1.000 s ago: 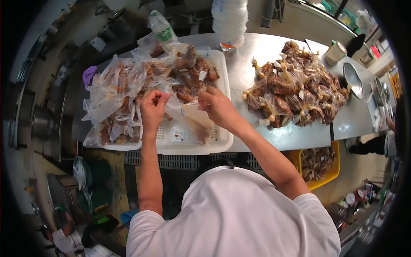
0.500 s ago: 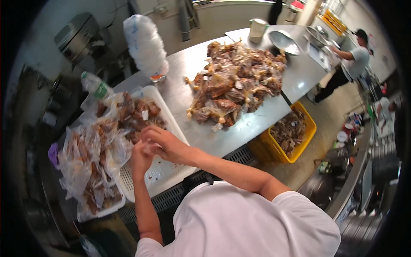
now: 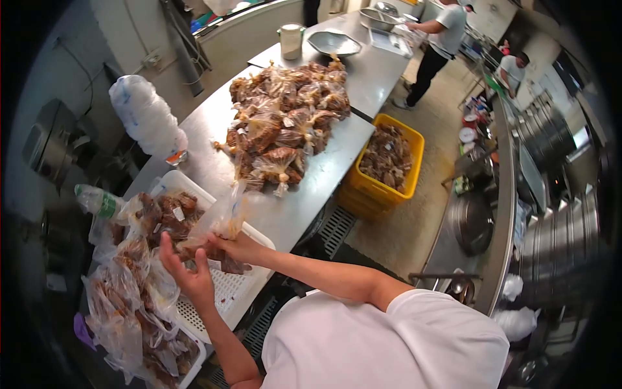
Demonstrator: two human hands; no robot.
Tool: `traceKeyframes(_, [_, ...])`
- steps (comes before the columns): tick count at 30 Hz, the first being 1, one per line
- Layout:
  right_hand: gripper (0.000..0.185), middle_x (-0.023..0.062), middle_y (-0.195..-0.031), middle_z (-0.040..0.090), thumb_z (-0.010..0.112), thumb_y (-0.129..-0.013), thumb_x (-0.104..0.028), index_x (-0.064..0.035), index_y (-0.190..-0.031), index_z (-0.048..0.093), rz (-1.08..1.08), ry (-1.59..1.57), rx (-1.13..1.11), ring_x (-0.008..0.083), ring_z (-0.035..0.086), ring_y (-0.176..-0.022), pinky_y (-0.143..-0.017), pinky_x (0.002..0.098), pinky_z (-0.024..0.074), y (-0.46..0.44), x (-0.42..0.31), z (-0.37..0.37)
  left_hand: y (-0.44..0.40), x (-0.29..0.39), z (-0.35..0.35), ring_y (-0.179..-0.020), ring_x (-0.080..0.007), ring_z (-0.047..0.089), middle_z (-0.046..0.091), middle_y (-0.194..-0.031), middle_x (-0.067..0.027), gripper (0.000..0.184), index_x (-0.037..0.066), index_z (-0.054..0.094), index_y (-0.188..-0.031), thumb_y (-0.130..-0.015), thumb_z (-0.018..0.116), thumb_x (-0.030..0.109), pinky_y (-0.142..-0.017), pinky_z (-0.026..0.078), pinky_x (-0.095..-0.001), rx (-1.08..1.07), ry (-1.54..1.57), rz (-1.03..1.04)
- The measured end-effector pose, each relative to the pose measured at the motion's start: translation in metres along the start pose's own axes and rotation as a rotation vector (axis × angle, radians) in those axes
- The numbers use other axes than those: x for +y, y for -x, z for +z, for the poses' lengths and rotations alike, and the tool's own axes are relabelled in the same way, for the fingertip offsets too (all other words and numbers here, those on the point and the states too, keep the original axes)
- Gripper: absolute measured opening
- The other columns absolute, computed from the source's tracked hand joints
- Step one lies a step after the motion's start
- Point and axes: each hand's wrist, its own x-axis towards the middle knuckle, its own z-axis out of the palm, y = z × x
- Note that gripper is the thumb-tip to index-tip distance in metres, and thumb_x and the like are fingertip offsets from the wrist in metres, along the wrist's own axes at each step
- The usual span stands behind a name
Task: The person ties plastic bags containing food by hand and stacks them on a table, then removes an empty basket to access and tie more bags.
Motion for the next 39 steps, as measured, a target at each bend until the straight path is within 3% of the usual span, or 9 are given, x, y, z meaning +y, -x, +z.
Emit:
traceKeyframes(8, [0.017, 0.0064, -0.074, 0.065, 0.058, -0.1, -0.018, -0.0017, -0.097, 0.06, -0.087, 0.031, -0.11, 0.0228, 0.061, -0.068, -0.066, 0.0393, 0.0503, -0.026, 0.022, 0.018, 0.019, -0.052, -0.015, -0.142, -0.0296, 0.04, 0.037, -0.157, -0.0197, 0.075, -0.003, 0.037, -0.152, -0.089, 0.073, 0.016, -0.117, 0.03, -0.0415, -0.343, 0.335, -0.218])
traceKeyframes(11, [0.022, 0.0225, -0.077, 0.063, 0.068, -0.082, -0.01, -0.0004, -0.099, 0.057, -0.749, 0.671, -0.35, 0.0405, 0.062, -0.074, -0.065, 0.0472, 0.049, -0.024, 0.022, 0.029, 0.025, -0.059, 0.001, -0.096, -0.0205, 0.064, 0.068, -0.105, -0.0081, 0.025, 0.002, 0.063, -0.116, -0.096, 0.067, 0.016, -0.093, 0.05, -0.0368, -0.09, 0.525, -0.463])
traceKeyframes(15, [0.019, 0.0219, -0.077, 0.063, 0.068, -0.085, -0.011, -0.0006, -0.098, 0.059, -0.484, 0.787, -0.486, 0.0405, 0.063, -0.074, -0.066, 0.0474, 0.0486, -0.002, -0.001, 0.035, 0.013, -0.109, -0.023, -0.059, -0.0094, 0.038, 0.038, -0.063, 0.0043, 0.036, 0.015, 0.046, -0.077, -0.101, 0.062, 0.036, -0.062, 0.041, -0.0263, 0.242, 1.232, -0.97])
traceKeyframes(19, [0.022, 0.0221, -0.077, 0.064, 0.068, -0.09, -0.017, 0.001, -0.101, 0.06, -0.14, 0.628, -0.587, 0.0412, 0.062, -0.075, -0.068, 0.0486, 0.0478, 0.006, -0.016, 0.031, -0.006, -0.124, -0.106, -0.057, -0.0069, 0.034, 0.035, -0.06, 0.0064, 0.037, 0.015, 0.045, -0.078, -0.101, 0.062, 0.039, -0.056, 0.034, -0.0203, 0.101, 1.407, -0.746])
traceKeyframes(22, [0.023, 0.0211, -0.076, 0.064, 0.067, -0.093, -0.02, 0.0016, -0.099, 0.061, -0.218, 0.783, -0.588, 0.0407, 0.063, -0.076, -0.068, 0.0484, 0.0478, -0.006, 0.013, 0.023, -0.006, -0.113, -0.14, -0.061, -0.0072, 0.04, 0.043, -0.067, 0.0033, 0.029, 0.012, 0.055, -0.088, -0.098, 0.067, 0.037, -0.057, 0.037, -0.0177, 0.368, 0.895, -0.377])
traceKeyframes(29, [0.019, 0.0195, -0.088, 0.065, 0.069, -0.084, -0.02, -0.0038, -0.094, 0.068, -0.586, 0.976, -0.647, 0.0365, 0.063, -0.097, -0.082, 0.0502, 0.0444, -0.014, -0.022, 0.037, 0.017, -0.051, -0.07, -0.079, -0.0286, 0.062, 0.067, -0.1, -0.0089, 0.048, 0.003, 0.062, -0.119, -0.082, 0.081, 0.027, -0.069, 0.05, -0.0405, -0.414, -0.568, 0.403])
traceKeyframes(31, [0.022, 0.015, -0.092, 0.06, 0.072, -0.076, -0.021, -0.0055, -0.092, 0.069, -0.578, 1.318, -0.775, 0.032, 0.057, -0.107, -0.083, 0.0462, 0.0418, -0.038, 0.004, 0.03, 0.029, -0.11, -0.09, -0.064, -0.0225, 0.06, 0.063, -0.076, -0.0085, 0.039, 0.002, 0.065, -0.112, -0.088, 0.077, 0.029, -0.061, 0.047, -0.0365, -0.838, -0.374, -0.217])
traceKeyframes(35, [0.014, 0.0156, -0.094, 0.061, 0.071, -0.072, -0.004, -0.0024, -0.085, 0.07, -0.632, 1.009, -0.609, 0.0328, 0.061, -0.093, -0.077, 0.0415, 0.0462, -0.056, -0.015, 0.017, 0.032, -0.072, -0.095, -0.062, -0.0073, 0.055, 0.058, -0.068, -0.0006, 0.031, 0.004, 0.065, -0.1, -0.101, 0.063, 0.034, -0.056, 0.043, -0.0278, -0.579, 0.211, -0.649])
traceKeyframes(39, [0.011, 0.0094, -0.097, 0.062, 0.074, -0.084, -0.007, 0.0, -0.089, 0.067, -0.485, 0.321, -0.343, 0.021, 0.061, -0.092, -0.08, 0.0303, 0.0468, -0.056, -0.02, 0.043, 0.048, -0.019, -0.036, -0.064, -0.0096, 0.057, 0.06, -0.078, -0.0004, 0.028, 0.003, 0.064, -0.104, -0.101, 0.061, 0.03, -0.062, 0.05, -0.0265, -0.182, 0.838, -0.549])
